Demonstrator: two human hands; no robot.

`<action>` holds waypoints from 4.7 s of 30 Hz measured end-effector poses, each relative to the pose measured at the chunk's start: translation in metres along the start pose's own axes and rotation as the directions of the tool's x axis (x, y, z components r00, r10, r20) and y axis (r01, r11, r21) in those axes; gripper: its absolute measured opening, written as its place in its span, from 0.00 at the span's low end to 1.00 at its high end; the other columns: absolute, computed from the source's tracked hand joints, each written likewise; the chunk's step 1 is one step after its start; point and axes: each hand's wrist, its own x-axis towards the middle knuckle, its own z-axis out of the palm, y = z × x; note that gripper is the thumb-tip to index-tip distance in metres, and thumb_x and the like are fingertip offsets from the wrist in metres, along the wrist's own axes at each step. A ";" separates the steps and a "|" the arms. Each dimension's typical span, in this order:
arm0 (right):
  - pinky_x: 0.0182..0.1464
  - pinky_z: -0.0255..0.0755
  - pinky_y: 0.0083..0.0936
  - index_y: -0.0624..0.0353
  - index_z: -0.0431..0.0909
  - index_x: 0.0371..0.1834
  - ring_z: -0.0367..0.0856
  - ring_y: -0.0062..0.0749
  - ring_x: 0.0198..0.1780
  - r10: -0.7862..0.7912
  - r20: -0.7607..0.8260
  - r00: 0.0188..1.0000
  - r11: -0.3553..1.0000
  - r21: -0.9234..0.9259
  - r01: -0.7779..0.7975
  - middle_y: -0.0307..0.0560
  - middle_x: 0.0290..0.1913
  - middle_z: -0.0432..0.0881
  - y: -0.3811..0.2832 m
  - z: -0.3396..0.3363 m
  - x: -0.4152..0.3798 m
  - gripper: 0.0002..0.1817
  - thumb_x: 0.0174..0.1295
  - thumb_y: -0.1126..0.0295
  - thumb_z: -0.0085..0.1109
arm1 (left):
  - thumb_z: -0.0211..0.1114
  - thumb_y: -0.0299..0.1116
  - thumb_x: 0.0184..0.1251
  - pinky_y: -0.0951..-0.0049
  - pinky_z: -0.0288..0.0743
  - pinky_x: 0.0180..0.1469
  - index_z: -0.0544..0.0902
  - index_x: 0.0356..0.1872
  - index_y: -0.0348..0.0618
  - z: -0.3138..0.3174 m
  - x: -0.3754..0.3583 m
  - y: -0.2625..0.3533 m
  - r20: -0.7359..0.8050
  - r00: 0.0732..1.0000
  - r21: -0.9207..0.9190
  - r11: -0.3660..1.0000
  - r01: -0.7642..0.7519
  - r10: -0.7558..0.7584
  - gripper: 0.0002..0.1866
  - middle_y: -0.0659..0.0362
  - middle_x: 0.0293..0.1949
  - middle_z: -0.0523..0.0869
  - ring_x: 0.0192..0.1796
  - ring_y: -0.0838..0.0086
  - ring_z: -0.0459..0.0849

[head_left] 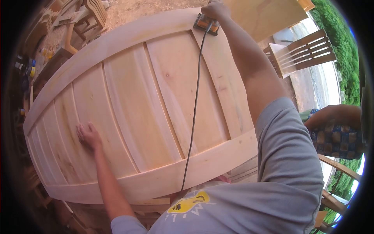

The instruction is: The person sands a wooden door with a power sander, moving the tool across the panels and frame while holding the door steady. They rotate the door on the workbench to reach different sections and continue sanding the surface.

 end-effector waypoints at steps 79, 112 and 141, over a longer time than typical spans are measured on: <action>0.65 0.76 0.39 0.48 0.84 0.61 0.83 0.47 0.62 -0.046 -0.032 0.998 0.995 0.082 0.048 0.53 0.56 0.88 0.044 -0.004 -0.110 0.28 0.55 0.56 0.61 | 0.66 0.47 0.72 0.53 0.68 0.73 0.80 0.62 0.31 0.009 -0.001 -0.003 -0.024 0.999 0.045 0.998 -0.046 0.047 0.29 0.42 0.66 0.81 0.70 0.50 0.77; 0.66 0.74 0.38 0.44 0.79 0.64 0.79 0.45 0.67 -0.235 0.144 0.961 0.968 -0.053 0.245 0.52 0.62 0.80 -0.015 -0.004 -0.104 0.30 0.55 0.51 0.59 | 0.64 0.51 0.71 0.48 0.70 0.69 0.82 0.61 0.36 -0.001 -0.003 0.008 -0.023 1.000 0.018 1.000 0.013 -0.012 0.29 0.47 0.68 0.80 0.71 0.55 0.76; 0.64 0.76 0.42 0.52 0.82 0.60 0.80 0.52 0.62 -0.044 0.064 0.997 0.999 -0.013 0.045 0.56 0.56 0.80 0.116 -0.054 -0.434 0.30 0.50 0.59 0.67 | 0.59 0.55 0.69 0.41 0.60 0.75 0.80 0.62 0.36 0.029 0.000 0.010 -0.023 0.997 -0.001 0.997 0.075 -0.075 0.33 0.45 0.70 0.77 0.75 0.51 0.70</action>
